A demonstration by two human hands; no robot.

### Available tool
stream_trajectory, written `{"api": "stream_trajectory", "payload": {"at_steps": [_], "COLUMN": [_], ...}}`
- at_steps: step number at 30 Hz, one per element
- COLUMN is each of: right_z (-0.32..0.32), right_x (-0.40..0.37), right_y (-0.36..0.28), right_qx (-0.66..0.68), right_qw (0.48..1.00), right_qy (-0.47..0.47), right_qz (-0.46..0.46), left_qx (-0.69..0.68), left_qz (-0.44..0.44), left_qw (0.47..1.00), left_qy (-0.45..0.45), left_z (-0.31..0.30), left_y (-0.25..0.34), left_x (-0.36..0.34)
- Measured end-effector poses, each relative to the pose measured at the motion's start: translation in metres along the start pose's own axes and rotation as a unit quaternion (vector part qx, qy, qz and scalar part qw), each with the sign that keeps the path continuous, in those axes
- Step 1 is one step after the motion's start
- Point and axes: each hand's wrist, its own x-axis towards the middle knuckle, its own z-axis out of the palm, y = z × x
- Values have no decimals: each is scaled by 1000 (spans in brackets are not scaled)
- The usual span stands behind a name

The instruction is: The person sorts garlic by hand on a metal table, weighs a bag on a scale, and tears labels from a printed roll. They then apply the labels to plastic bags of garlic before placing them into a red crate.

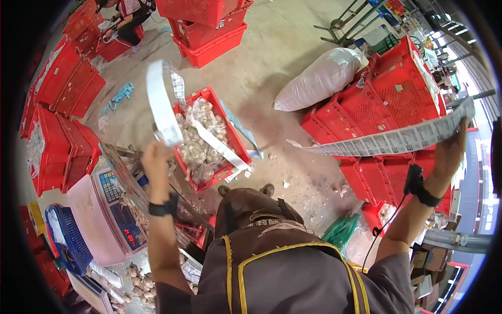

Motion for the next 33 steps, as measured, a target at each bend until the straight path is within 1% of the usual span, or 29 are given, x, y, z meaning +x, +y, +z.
{"api": "stream_trajectory", "payload": {"at_steps": [1,2,3,4,5,6,7,8,9,11,12,13,14,15,16,17,19,20,21,22,25,27,28,29,30,32,33], "right_z": [19,44,63,82,107,132,154,165,176,202,224,245,295,347,369,383,421,443,462,476,504,521,525,530,535,544,548], "right_x": [1,3,9,15,19,23,26,40,53,100,127,148,105,59,52,60,51,17,-10,-24,-50,-61,-64,-61,-59,-56,-50], "right_y": [7,17,26,37,44,52,63,70,78,87,90,89,76,61,61,64,69,69,70,71,69,59,57,56,55,51,52], "right_qx": [10,19,31,44,60,77,44,-54,-147,-299,-150,2,54,123,110,258,380,273,154,159,191,189,185,198,200,215,212], "right_qw": [1000,998,996,992,985,976,976,968,947,880,892,856,900,929,931,837,671,809,902,897,850,844,842,820,820,809,801], "right_qy": [-27,-52,-84,-115,-154,-194,-212,-232,-236,-239,-382,-510,-432,-334,-339,-392,-432,-419,-382,-394,-468,-480,-486,-516,-517,-521,-535], "right_qz": [5,10,17,26,40,56,3,-79,-163,-280,-192,-90,13,104,83,280,467,308,126,125,149,148,147,146,146,167,166], "left_qx": [-31,-48,-24,17,19,15,37,59,59,117,108,124,141,205,201,207,220,219,203,186,191,203,192,182,184,216,218], "left_qz": [-1,-55,-78,-69,-113,-109,-117,-126,-126,-165,-158,-159,-160,-119,-116,-97,-60,-60,-57,-52,-54,-49,-61,-73,-73,-2,-3], "left_qw": [999,997,995,993,988,985,981,975,975,960,963,956,948,941,944,946,948,952,951,949,951,951,952,952,952,947,946], "left_qy": [-21,-37,-52,-94,-100,-131,-153,-173,-173,-196,-191,-215,-236,-243,-233,-229,-220,-205,-228,-251,-236,-226,-230,-235,-233,-239,-240], "left_z": [4,2,-1,-7,-11,-15,-23,-32,-44,-57,-61,-64,-66,-65,-65,-66,-67,-72,-71,-71,-74,-76,-77,-78,-79,-79,-78], "left_y": [-7,-25,-35,-48,-54,-54,-57,-64,-74,-94,-98,-101,-102,-76,-76,-80,-105,-102,-96,-91,-81,-61,-50,-44,-43,-42,-42], "left_x": [-23,-39,-56,-71,-88,-103,-114,-124,-132,-139,-140,-141,-140,-138,-139,-139,-140,-142,-144,-143,-144,-145,-145,-144,-144,-144,-145]}}
